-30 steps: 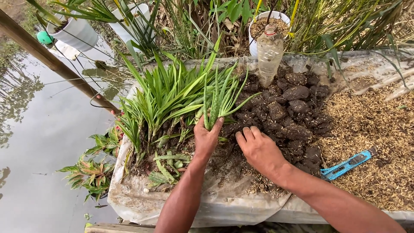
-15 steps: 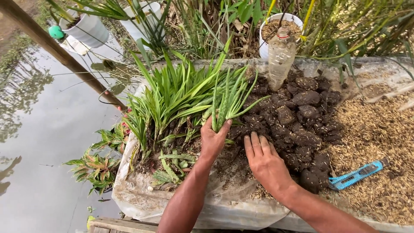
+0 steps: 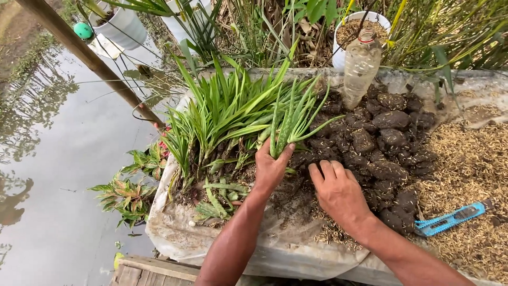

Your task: The person attaches a green leafy plant to a dark rock by hand, pressing the base of the plant against the rock surface. The person then places the attached unit onto a table covered with rice husks and other rocks. The person repeats this process with another plant and rock.

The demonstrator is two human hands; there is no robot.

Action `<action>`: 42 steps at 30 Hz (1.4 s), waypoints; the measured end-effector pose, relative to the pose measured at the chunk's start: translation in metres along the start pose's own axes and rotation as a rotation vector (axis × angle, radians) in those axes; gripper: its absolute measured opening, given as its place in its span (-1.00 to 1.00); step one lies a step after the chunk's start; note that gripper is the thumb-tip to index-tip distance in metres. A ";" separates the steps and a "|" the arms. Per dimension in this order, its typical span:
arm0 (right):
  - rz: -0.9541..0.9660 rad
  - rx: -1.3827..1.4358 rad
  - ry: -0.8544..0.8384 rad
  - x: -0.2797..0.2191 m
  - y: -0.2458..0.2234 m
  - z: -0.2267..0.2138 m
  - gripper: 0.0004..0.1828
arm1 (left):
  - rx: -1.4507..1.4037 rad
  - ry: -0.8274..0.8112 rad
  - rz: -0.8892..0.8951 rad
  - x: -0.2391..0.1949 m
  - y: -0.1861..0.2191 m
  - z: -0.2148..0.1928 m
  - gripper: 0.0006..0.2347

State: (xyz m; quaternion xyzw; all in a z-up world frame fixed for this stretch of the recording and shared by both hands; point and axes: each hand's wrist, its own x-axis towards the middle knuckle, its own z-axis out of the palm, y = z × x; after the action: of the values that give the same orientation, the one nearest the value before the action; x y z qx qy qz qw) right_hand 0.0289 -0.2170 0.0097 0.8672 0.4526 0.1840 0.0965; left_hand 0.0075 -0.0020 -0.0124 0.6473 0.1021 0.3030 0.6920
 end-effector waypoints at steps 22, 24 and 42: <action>0.078 0.282 -0.003 0.010 0.009 0.000 -0.34 | 0.049 -0.023 -0.075 0.000 0.017 0.000 -0.94; 0.117 0.361 0.012 0.013 0.010 -0.003 -0.33 | 0.064 -0.039 -0.077 -0.004 0.030 0.001 -0.93; 0.877 1.808 -0.121 0.010 0.089 -0.018 -0.40 | 0.010 -0.059 -0.064 0.000 0.028 0.002 -0.95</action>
State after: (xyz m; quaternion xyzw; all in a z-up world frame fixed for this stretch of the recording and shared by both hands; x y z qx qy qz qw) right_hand 0.0935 -0.2595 0.0577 0.7130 0.0573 -0.2535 -0.6512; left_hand 0.0001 -0.0044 0.0148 0.6558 0.1040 0.2609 0.7008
